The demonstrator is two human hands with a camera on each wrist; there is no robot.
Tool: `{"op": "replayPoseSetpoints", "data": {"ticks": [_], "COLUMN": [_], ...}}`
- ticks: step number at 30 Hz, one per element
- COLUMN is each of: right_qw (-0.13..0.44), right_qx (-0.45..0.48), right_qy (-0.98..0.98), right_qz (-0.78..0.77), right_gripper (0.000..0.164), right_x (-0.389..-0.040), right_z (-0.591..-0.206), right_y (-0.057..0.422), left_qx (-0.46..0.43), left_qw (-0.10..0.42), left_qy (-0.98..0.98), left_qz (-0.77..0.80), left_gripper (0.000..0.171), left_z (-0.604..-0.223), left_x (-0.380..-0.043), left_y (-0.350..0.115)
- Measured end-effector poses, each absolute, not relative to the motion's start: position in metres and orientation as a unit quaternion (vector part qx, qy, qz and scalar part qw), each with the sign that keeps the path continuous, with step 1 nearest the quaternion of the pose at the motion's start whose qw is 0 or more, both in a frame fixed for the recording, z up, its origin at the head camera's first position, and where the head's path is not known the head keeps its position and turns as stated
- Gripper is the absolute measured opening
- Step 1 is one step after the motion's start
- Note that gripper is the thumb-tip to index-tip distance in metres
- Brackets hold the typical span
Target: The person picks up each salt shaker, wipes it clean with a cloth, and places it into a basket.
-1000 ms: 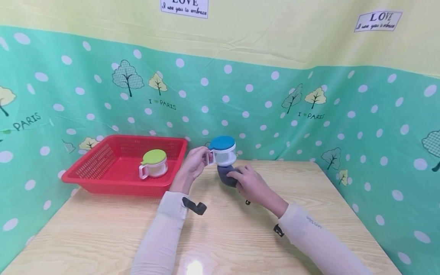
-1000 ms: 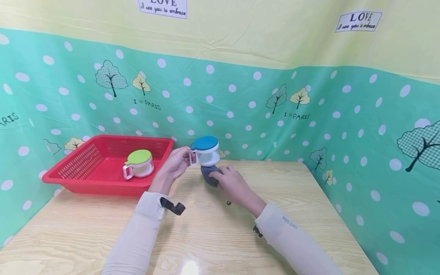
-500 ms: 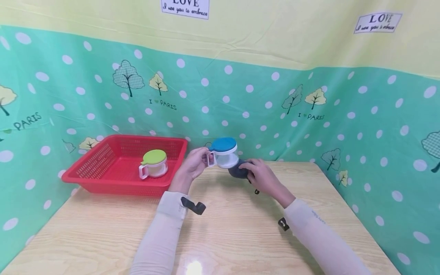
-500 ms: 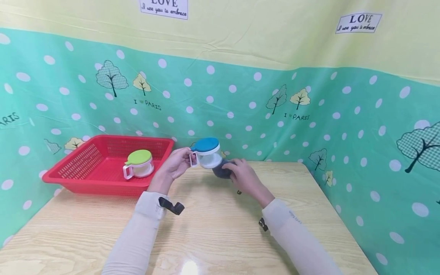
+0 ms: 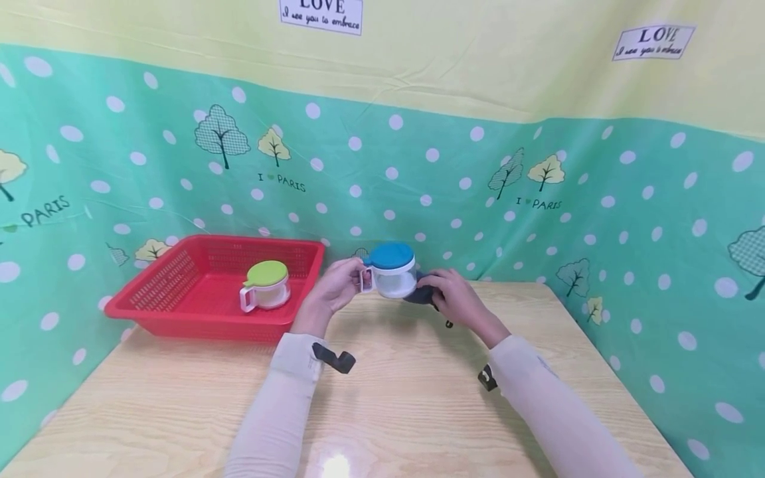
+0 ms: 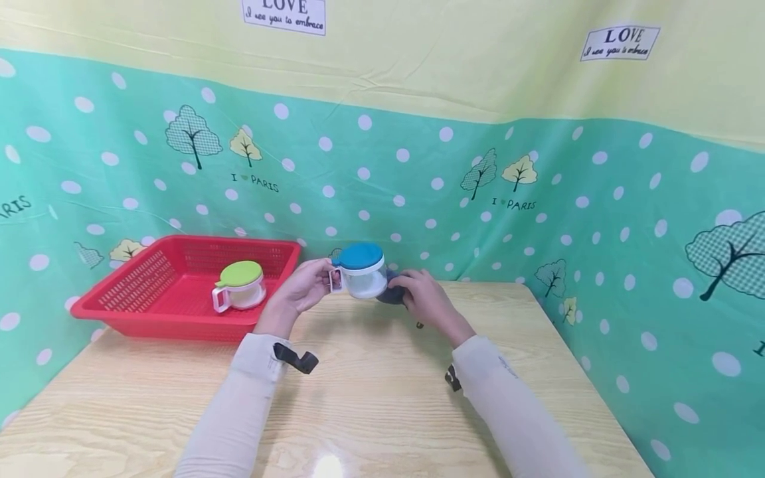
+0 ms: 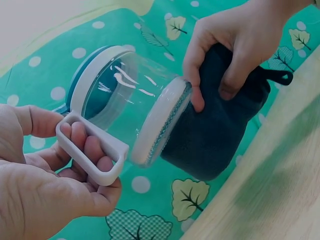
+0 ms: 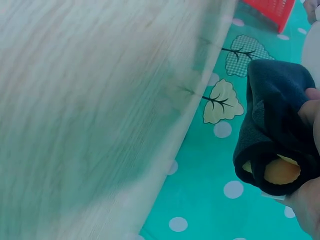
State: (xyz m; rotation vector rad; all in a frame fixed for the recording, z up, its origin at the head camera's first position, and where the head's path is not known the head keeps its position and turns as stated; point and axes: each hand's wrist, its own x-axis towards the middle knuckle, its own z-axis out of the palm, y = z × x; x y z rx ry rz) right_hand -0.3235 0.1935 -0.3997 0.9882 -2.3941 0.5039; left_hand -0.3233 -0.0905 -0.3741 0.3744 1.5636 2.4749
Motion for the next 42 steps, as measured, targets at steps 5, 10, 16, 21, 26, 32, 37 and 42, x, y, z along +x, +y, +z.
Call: {"op": "replayPoseSetpoints", "data": {"ticks": [5,10,16,21,26,32,37,42], "right_qw": [0.223,0.202,0.188,0.188,0.223,0.246,0.191,0.17], "right_qx": [0.353,0.347,0.334,0.34,0.356,0.356,0.339,0.336], "right_qy": [-0.888,-0.885,-0.883,-0.878,-0.865,-0.852,-0.873,-0.878], "right_qz": [0.194,0.235,0.27,0.279,0.275,0.295,0.295,0.296], "right_gripper": [0.033,0.028,0.024,0.025,0.027,0.026,0.024,0.025], "right_x": [-0.331,-0.336,-0.339,-0.34,-0.34,-0.341,-0.34,-0.341], "right_z": [-0.397,-0.393,-0.388,-0.38,-0.368,-0.358,-0.36,-0.361], "right_y": [0.19,0.188,0.191,0.194,0.196,0.198,0.2,0.201], "left_qx": [0.131,0.133,0.146,0.142,0.138,0.148,0.154,0.167], "left_qw": [0.101,0.106,0.121,0.118,0.117,0.123,0.124,0.13], "left_qy": [0.528,0.521,0.524,0.531,0.543,0.549,0.55,0.564], "left_qz": [0.833,0.836,0.83,0.827,0.82,0.813,0.812,0.798], "left_gripper": [0.027,0.028,0.033,0.035,0.034,0.032,0.031,0.033], "left_z": [-0.375,-0.374,-0.377,-0.38,-0.38,-0.381,-0.381,-0.382], "left_x": [-0.324,-0.323,-0.324,-0.325,-0.325,-0.324,-0.324,-0.324], "left_y": [-0.091,-0.092,-0.09,-0.089,-0.089,-0.091,-0.091,-0.09]}}
